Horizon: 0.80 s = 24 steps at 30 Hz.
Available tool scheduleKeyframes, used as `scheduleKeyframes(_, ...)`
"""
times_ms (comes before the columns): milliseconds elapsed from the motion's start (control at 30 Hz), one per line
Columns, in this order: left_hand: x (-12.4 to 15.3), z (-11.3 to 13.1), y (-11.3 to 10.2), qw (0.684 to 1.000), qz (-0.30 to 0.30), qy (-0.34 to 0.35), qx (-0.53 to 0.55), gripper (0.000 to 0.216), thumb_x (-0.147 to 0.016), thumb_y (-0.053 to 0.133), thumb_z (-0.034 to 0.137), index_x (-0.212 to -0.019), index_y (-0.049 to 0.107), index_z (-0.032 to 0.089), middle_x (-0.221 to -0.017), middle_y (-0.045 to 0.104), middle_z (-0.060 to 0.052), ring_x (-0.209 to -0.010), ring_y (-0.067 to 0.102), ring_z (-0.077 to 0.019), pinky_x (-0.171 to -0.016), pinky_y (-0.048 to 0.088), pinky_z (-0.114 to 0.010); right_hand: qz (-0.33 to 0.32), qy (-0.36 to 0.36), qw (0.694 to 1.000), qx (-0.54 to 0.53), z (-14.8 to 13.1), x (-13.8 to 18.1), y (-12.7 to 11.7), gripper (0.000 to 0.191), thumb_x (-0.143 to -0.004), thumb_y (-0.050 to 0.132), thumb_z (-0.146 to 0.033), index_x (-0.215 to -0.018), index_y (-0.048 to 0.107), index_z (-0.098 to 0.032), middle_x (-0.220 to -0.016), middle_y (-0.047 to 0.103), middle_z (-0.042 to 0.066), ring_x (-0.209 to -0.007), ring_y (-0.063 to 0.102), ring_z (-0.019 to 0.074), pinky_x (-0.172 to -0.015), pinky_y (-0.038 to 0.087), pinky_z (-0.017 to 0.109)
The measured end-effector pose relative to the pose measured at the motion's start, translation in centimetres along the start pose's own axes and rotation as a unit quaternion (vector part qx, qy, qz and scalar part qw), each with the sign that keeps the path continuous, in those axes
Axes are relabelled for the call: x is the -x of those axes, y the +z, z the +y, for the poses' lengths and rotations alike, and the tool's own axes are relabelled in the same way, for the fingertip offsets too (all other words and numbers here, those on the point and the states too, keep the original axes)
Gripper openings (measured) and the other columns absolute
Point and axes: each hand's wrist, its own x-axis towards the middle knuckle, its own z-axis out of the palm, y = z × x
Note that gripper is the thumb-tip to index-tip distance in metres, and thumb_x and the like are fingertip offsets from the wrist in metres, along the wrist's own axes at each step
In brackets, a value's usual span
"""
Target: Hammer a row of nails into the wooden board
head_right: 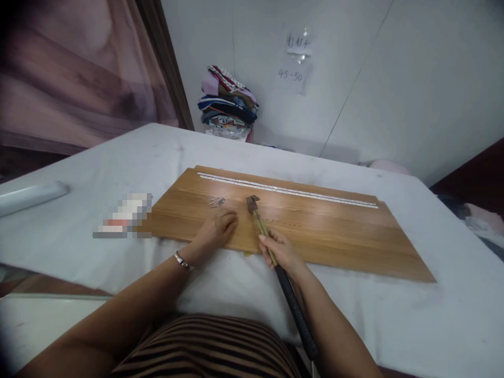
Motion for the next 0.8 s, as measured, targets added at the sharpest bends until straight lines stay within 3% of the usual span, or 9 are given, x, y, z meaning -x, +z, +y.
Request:
scheduleKeyframes(200, -0.6, -0.8, 0.1, 1.000, -0.008, -0.011, -0.001, 0.022, -0.097, 0.051, 0.022, -0.103, 0.072, 0.017, -0.125, 0.071, -0.014, -0.122, 0.063, -0.0281, -0.112, 0.048, -0.049, -0.003, 0.003, 1.000, 0.003, -0.1, -0.1, 0.0, 0.054, -0.067, 0.077, -0.067, -0.079, 0.050, -0.022, -0.058, 0.053, -0.010, -0.033, 0.041, 0.0044, -0.031, 0.031, 0.019)
scheduleKeyframes(433, -1.0, -2.7, -0.6, 0.994, -0.078, -0.028, -0.065, 0.043, -0.100, 0.053, 0.040, -0.132, 0.063, 0.014, -0.150, 0.057, -0.020, -0.145, 0.048, -0.0331, -0.124, 0.033, -0.057, -0.017, 0.000, 1.000, -0.005, -0.5, 0.0, 0.2, 0.052, -0.069, 0.077, -0.063, -0.092, 0.056, -0.021, -0.057, 0.054, -0.010, -0.033, 0.041, 0.0054, -0.032, 0.030, 0.019)
scheduleKeyframes(567, -1.0, -4.1, -0.9, 0.992, -0.057, -0.049, -0.101, 0.052, -0.099, 0.054, 0.047, -0.139, 0.059, 0.013, -0.153, 0.054, -0.022, -0.147, 0.045, -0.0355, -0.124, 0.030, -0.059, -0.017, -0.003, 1.000, -0.015, -0.5, 0.1, 0.2, 0.052, -0.070, 0.077, -0.062, -0.094, 0.056, -0.021, -0.058, 0.053, -0.010, -0.033, 0.040, 0.0054, -0.031, 0.030, 0.020)
scheduleKeyframes(800, -0.6, -2.3, -0.1, 0.993, -0.063, 0.003, -0.096, 0.055, -0.099, 0.054, 0.047, -0.141, 0.056, 0.012, -0.155, 0.052, -0.022, -0.150, 0.041, -0.0343, -0.126, 0.028, -0.056, -0.010, 0.003, 1.000, -0.016, -0.1, 0.0, 0.3, 0.051, -0.070, 0.077, -0.064, -0.087, 0.053, -0.022, -0.059, 0.054, -0.010, -0.033, 0.040, 0.0048, -0.031, 0.031, 0.019)
